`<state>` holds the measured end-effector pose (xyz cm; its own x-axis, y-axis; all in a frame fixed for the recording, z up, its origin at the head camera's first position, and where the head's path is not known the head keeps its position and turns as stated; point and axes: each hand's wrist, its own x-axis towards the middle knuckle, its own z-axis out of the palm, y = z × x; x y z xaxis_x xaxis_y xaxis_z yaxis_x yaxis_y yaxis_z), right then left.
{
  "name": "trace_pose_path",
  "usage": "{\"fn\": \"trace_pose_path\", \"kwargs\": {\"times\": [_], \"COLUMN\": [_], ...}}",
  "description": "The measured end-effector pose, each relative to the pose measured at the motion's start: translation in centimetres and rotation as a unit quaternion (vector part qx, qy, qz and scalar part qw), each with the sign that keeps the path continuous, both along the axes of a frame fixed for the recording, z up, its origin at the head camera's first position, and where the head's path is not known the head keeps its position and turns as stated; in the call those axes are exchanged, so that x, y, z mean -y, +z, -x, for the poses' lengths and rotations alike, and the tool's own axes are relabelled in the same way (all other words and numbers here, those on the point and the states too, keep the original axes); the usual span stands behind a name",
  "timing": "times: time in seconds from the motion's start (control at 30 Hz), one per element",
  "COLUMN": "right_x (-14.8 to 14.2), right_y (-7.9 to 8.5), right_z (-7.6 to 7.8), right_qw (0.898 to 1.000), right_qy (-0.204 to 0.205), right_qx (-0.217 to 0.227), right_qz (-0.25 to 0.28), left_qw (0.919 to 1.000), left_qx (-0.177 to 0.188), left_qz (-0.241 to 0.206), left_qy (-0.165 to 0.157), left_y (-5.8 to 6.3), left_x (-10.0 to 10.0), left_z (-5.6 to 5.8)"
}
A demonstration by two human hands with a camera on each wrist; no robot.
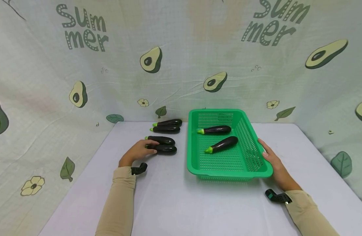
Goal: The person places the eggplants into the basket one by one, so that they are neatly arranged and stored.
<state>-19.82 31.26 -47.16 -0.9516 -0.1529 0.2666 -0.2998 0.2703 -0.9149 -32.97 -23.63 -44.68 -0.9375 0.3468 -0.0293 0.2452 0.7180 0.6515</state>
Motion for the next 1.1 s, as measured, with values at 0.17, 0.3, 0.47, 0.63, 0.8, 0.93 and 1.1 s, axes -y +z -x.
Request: {"fn": "trace_pose_path", "kwargs": {"times": [0.17,0.3,0.47,0.63,0.8,0.93,1.1], "right_x": [0.05,0.14,0.11,0.02,0.05,0.01,-0.08], "right_y": [0.13,0.13,0.02,0.05,-0.02,-0.14,-0.09], "right_z": [0.08,0.09,-0.02,-0.02,0.06,0.15,0.15], "right_qw": [1.000,1.000,1.000,1.000,1.000,1.000,1.000], "right_qy": [0.000,0.001,-0.003,-0.001,0.000,0.002,0.000], "right_qx": [0.006,0.001,0.001,0.004,0.005,0.003,0.001], "right_qz": [0.004,0.005,-0.001,0.004,0.009,0.009,-0.001], "left_qw": [1.0000,1.0000,0.9999,0.9998,0.9997,0.9996,0.9994], "left_qx": [-0.003,-0.004,-0.003,-0.002,0.001,0.005,0.003], "left_qz": [0.006,0.003,-0.010,-0.018,-0.022,-0.023,-0.032], "left_qy": [0.000,-0.002,-0.008,-0.014,-0.014,-0.012,-0.013], "left_y": [0.12,0.27,0.58,0.69,0.66,0.59,0.68], "left_x": [0.03,0.17,0.20,0.27,0.33,0.39,0.41], "left_z": [-0.06,0.01,0.09,0.08,-0.03,0.01,-0.05]}}
